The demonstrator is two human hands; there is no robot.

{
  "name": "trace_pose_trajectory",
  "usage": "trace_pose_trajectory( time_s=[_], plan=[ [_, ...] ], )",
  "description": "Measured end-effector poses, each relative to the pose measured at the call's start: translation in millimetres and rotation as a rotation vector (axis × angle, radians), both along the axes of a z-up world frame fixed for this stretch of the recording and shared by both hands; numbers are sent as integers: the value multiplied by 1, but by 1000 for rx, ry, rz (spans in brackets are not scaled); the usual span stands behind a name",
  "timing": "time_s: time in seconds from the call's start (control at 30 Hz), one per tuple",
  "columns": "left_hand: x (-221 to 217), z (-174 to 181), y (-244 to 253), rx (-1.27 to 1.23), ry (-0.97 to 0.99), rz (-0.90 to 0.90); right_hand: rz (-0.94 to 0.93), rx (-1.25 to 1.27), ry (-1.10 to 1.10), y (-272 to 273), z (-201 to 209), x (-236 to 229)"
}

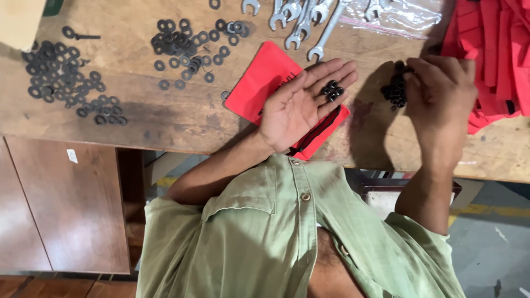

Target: Counting, sorting, and placing metal washers and nuts into a red hardware bag.

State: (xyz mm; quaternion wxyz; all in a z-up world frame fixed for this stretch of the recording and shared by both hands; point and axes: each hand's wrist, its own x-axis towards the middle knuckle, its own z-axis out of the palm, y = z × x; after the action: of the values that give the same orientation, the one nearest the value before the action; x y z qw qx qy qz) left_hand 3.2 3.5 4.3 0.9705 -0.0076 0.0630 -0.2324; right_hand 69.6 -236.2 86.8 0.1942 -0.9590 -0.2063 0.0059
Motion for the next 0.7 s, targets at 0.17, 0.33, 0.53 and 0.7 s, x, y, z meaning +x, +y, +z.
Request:
trace_pose_trajectory(
  time_s=[0.17,0.33,0.53,0.7],
  plan=[
    [1,3,3,34,-2,-8,15,-87,-48,14,-15,3],
    [2,5,5,52,5,5,-208,320,49,10,-9,6],
    [2,5,4,75,17,-13,-697,1610,482,11,10,-16],
    [0,4,2,88,-18,-18,-659,1317,534,-3,-17,-49]
  ],
)
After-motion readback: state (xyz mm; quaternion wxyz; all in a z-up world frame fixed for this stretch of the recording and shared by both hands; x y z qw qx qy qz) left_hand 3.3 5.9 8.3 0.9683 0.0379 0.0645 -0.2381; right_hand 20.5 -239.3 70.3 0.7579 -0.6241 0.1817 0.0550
